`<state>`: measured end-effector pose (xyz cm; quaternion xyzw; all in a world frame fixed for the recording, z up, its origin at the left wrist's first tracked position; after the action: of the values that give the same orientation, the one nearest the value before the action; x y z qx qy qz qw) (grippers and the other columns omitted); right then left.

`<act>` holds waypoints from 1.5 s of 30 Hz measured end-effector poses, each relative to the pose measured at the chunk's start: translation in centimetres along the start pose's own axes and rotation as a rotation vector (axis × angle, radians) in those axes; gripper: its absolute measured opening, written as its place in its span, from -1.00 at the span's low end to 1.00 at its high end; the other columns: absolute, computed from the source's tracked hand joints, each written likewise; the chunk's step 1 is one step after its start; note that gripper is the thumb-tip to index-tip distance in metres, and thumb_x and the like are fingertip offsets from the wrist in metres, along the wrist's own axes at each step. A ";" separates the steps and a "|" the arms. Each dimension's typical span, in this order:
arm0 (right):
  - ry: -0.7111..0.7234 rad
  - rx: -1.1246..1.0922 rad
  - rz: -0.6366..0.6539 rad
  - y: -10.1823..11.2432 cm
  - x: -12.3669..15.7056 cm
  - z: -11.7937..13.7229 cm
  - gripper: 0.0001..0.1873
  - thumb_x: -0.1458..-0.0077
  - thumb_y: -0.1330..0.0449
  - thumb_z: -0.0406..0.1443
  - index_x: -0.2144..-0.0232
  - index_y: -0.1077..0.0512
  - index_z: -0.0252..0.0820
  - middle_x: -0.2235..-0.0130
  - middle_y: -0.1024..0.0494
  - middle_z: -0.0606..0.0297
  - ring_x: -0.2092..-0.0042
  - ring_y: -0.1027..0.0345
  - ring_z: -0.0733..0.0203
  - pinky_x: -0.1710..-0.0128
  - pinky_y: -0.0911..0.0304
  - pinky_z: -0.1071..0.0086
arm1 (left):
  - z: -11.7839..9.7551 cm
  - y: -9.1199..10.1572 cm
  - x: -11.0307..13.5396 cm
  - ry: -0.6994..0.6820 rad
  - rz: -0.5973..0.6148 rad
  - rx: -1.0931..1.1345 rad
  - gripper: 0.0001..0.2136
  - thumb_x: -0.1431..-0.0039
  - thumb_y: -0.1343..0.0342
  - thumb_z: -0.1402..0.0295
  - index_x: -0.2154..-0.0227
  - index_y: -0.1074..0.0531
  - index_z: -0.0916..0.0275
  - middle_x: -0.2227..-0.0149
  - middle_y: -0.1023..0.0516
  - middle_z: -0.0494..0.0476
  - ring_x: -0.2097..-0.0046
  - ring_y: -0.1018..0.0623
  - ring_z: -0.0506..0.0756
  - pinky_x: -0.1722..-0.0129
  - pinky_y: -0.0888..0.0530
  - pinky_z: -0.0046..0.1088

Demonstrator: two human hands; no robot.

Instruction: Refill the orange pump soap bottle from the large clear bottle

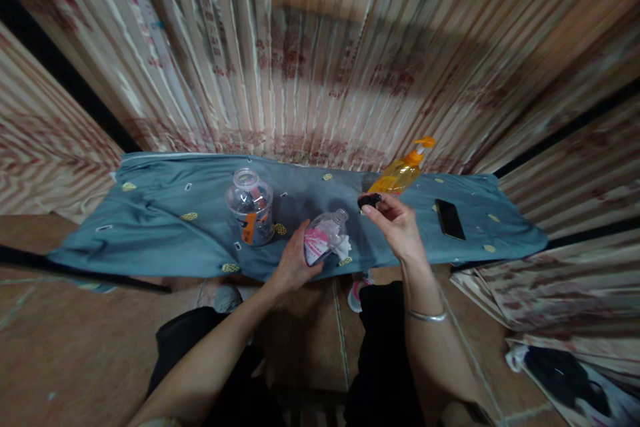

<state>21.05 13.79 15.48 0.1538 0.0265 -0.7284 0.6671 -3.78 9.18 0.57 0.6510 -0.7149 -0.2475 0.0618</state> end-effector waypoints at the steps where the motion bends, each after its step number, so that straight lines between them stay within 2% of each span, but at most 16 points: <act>1: -0.012 0.008 -0.038 1.1 0.0 -1.1 -0.34 0.06 -0.73 0.29 0.17 -0.78 0.01 0.19 -0.85 0.22 0.09 -0.74 -0.12 -0.08 -0.72 -0.03 | 0.0 0.1 0.0 0.000 -0.004 -0.002 0.07 -0.06 -0.59 0.35 -0.63 -0.29 0.22 -0.58 -0.57 0.53 -0.56 -0.64 0.55 -0.61 -0.53 0.25; 6: -0.107 0.180 -0.172 7.2 0.5 -7.8 -0.42 0.09 -0.67 0.23 0.26 -0.72 -0.02 0.37 -0.74 0.33 0.27 -0.62 -0.01 0.07 -0.66 0.06 | 0.4 0.6 0.0 -0.001 -0.036 -0.003 0.06 -0.09 -0.59 0.31 -0.65 -0.28 0.21 -0.58 -0.57 0.51 -0.59 -0.60 0.54 -0.63 -0.51 0.23; 9: -0.224 0.507 -0.213 9.8 0.8 -10.9 -0.71 -0.08 -0.55 -0.06 0.20 -0.72 -0.04 0.24 -0.85 0.21 0.13 -0.76 -0.11 -0.04 -0.67 0.05 | 0.5 0.7 -0.2 -0.004 -0.062 -0.001 0.06 -0.12 -0.57 0.28 -0.67 -0.27 0.23 -0.54 -0.60 0.52 -0.59 -0.61 0.55 -0.63 -0.51 0.26; 11: -0.290 0.747 -0.167 10.2 0.7 -12.1 -0.80 -0.15 -0.45 -0.26 0.14 -0.73 -0.06 0.14 -0.89 0.11 0.01 -0.84 -0.18 -0.14 -0.67 0.05 | 0.6 0.7 -0.3 -0.005 -0.080 -0.003 0.07 -0.12 -0.57 0.28 -0.67 -0.27 0.24 -0.53 -0.61 0.52 -0.58 -0.61 0.56 -0.62 -0.52 0.26; 13: -0.323 0.905 -0.103 9.8 0.3 -12.9 -0.77 -0.19 -0.39 -0.37 0.10 -0.74 -0.08 0.06 -0.91 0.03 -0.09 -0.86 -0.23 -0.22 -0.67 0.03 | 0.6 0.8 -0.5 -0.006 -0.098 -0.007 0.08 -0.11 -0.59 0.28 -0.67 -0.26 0.22 -0.53 -0.61 0.51 -0.58 -0.61 0.55 -0.62 -0.53 0.24; 17: -0.341 0.971 -0.056 9.1 -0.2 -13.8 -0.74 -0.25 -0.37 -0.41 0.03 -0.74 -0.15 -0.06 -0.91 -0.14 -0.21 -0.83 -0.34 -0.36 -0.62 -0.10 | 0.4 1.1 -1.0 -0.018 -0.152 -0.020 0.10 -0.10 -0.64 0.23 -0.66 -0.26 0.19 -0.54 -0.61 0.52 -0.57 -0.62 0.55 -0.61 -0.53 0.22; 20: -0.306 0.986 -0.078 8.9 0.2 -13.8 -0.61 -0.27 -0.38 -0.39 -0.13 -0.72 -0.25 -0.19 -0.86 -0.28 -0.32 -0.77 -0.40 -0.45 -0.56 -0.17 | 0.3 1.5 -1.4 -0.030 -0.189 -0.031 0.10 -0.12 -0.67 0.16 -0.65 -0.27 0.19 -0.52 -0.61 0.54 -0.55 -0.65 0.53 -0.59 -0.56 0.17; 23: -0.152 0.909 -0.071 6.9 1.1 -12.8 -0.53 -0.38 -0.40 -0.22 -0.26 -0.69 -0.28 -0.30 -0.82 -0.30 -0.36 -0.74 -0.39 -0.45 -0.58 -0.19 | 0.3 2.0 -1.7 -0.042 -0.238 -0.038 0.12 -0.10 -0.69 0.15 -0.65 -0.27 0.18 -0.50 -0.64 0.52 -0.51 -0.68 0.51 -0.55 -0.60 0.11; 25: -0.072 0.794 0.056 3.6 1.9 -12.4 -0.49 -0.46 -0.40 -0.03 -0.27 -0.70 -0.19 -0.27 -0.85 -0.18 -0.28 -0.79 -0.34 -0.36 -0.65 -0.15 | 0.4 2.4 -1.9 -0.047 -0.262 -0.036 0.11 -0.08 -0.68 0.20 -0.65 -0.28 0.18 -0.49 -0.65 0.49 -0.47 -0.71 0.49 -0.51 -0.64 0.09; 27: -0.066 0.742 0.190 -0.1 2.6 -12.2 -0.49 -0.50 -0.41 0.06 -0.25 -0.73 -0.12 -0.25 -0.87 -0.09 -0.23 -0.81 -0.28 -0.29 -0.67 -0.06 | 0.4 2.6 -2.1 -0.055 -0.271 -0.032 0.10 -0.08 -0.66 0.25 -0.65 -0.29 0.18 -0.47 -0.67 0.47 -0.45 -0.73 0.48 -0.50 -0.65 0.09; 31: -0.188 0.899 0.260 -4.6 2.8 -12.1 -0.69 -0.65 -0.32 -0.10 0.08 -0.76 -0.14 -0.08 -0.90 -0.17 -0.25 -0.80 -0.27 -0.26 -0.58 0.09 | 0.5 3.0 -2.1 -0.061 -0.275 -0.039 0.09 -0.06 -0.65 0.27 -0.64 -0.31 0.18 -0.48 -0.66 0.46 -0.48 -0.70 0.49 -0.53 -0.62 0.11; 33: -0.214 0.938 0.312 -6.0 2.8 -12.1 -0.78 -0.59 -0.38 -0.21 0.19 -0.71 -0.11 -0.01 -0.90 -0.11 -0.19 -0.82 -0.20 -0.19 -0.54 0.20 | 0.5 3.0 -2.1 -0.056 -0.274 -0.043 0.09 -0.06 -0.65 0.28 -0.64 -0.30 0.17 -0.50 -0.64 0.47 -0.48 -0.70 0.49 -0.53 -0.62 0.11; 36: -0.177 0.909 0.341 -7.1 3.2 -11.6 -0.81 -0.41 -0.50 -0.33 0.26 -0.60 -0.06 0.04 -0.88 0.01 -0.10 -0.82 -0.11 -0.08 -0.49 0.30 | 0.4 3.0 -2.1 -0.052 -0.266 -0.048 0.10 -0.06 -0.65 0.28 -0.65 -0.29 0.16 -0.51 -0.63 0.47 -0.47 -0.71 0.49 -0.52 -0.62 0.10; 39: -0.135 0.784 0.305 -7.0 3.6 -10.8 -0.76 -0.36 -0.47 -0.34 0.31 -0.51 -0.01 0.16 -0.83 0.14 0.03 -0.79 -0.07 0.01 -0.45 0.31 | 0.3 2.9 -2.0 -0.053 -0.262 -0.050 0.11 -0.06 -0.65 0.28 -0.65 -0.27 0.17 -0.50 -0.64 0.49 -0.49 -0.70 0.50 -0.53 -0.61 0.11; 42: -0.116 0.569 0.229 -6.5 3.1 -10.0 -0.80 -0.38 -0.42 -0.24 0.30 -0.50 0.02 0.26 -0.77 0.25 0.17 -0.72 -0.01 0.08 -0.45 0.30 | 0.3 3.2 -1.9 -0.048 -0.269 -0.045 0.11 -0.04 -0.64 0.29 -0.64 -0.27 0.16 -0.50 -0.64 0.48 -0.50 -0.69 0.50 -0.54 -0.60 0.11; 45: -0.136 0.367 0.139 -5.8 1.7 -10.1 -0.74 -0.34 -0.43 -0.08 0.34 -0.51 0.01 0.32 -0.73 0.30 0.23 -0.65 0.02 0.15 -0.48 0.29 | 0.3 3.6 -1.9 -0.026 -0.278 -0.034 0.10 -0.02 -0.65 0.29 -0.62 -0.28 0.16 -0.52 -0.62 0.49 -0.51 -0.68 0.50 -0.55 -0.60 0.12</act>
<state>17.16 15.26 4.49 0.2249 -0.1624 -0.6818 0.6769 -6.92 11.22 2.33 0.7395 -0.6142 -0.2740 0.0285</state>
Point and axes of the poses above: each hand's wrist, its own x-axis away from the middle knuckle, its own y-axis out of the back of the hand, z = x × y, the point moved 9 cm from there along -x, towards the middle knuckle
